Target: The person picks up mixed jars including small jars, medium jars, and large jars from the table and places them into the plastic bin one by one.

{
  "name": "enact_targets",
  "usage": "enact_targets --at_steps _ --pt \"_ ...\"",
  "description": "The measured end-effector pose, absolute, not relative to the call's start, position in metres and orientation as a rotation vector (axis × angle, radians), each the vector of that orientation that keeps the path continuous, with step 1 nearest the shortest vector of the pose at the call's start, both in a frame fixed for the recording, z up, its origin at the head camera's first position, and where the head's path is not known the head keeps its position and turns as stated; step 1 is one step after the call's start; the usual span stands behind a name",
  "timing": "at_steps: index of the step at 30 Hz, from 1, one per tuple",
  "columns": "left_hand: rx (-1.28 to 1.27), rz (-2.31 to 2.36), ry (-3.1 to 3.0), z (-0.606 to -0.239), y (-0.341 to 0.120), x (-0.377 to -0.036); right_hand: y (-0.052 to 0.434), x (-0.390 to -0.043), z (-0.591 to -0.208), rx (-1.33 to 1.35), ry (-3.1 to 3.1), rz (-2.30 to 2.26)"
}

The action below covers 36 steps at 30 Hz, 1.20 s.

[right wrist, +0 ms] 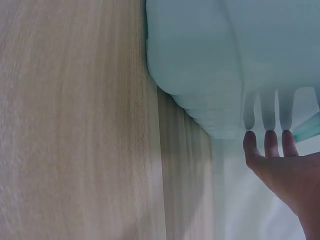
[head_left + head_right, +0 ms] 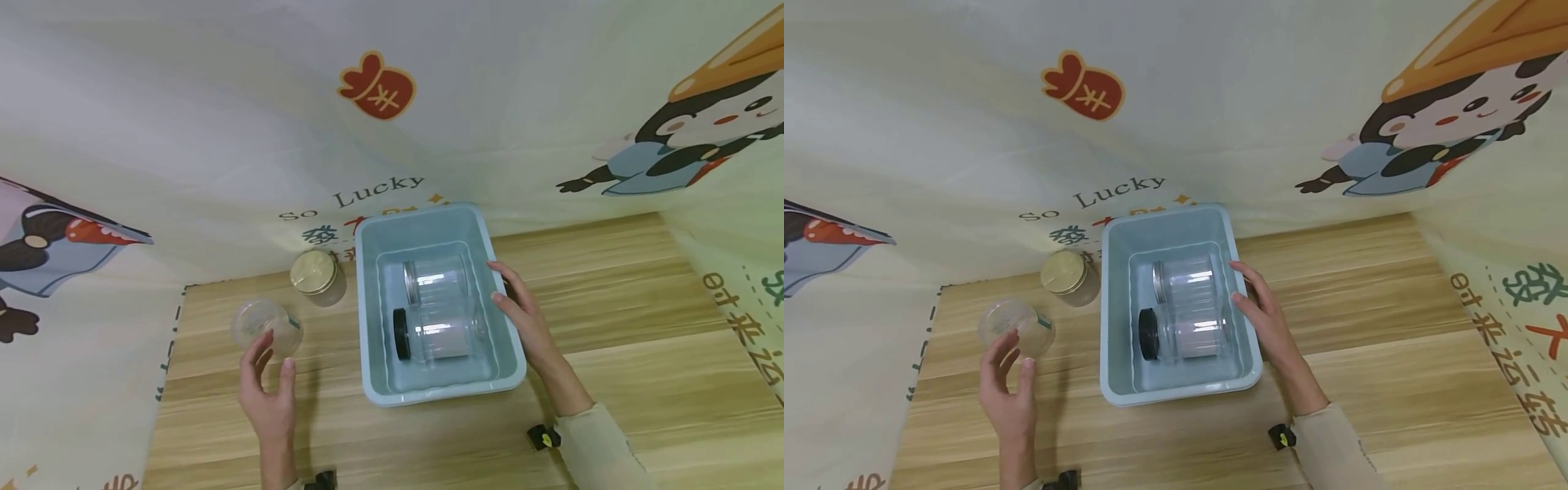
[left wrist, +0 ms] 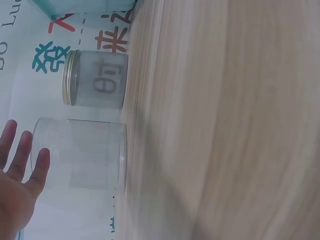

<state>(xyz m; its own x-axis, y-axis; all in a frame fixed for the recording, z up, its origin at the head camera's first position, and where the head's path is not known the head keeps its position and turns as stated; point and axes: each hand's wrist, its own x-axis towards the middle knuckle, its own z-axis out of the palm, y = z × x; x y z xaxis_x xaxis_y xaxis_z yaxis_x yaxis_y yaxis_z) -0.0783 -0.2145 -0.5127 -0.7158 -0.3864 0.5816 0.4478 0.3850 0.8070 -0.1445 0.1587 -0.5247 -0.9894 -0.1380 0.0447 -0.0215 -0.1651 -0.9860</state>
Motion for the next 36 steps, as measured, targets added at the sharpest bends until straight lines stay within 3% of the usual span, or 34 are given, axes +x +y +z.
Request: enact_targets --at_steps 36 --pt "0.089 -1.212 -1.987 -0.506 -0.2229 -0.0834 0.1609 -0.1455 -0.526 -0.2 2.014 -2.303"
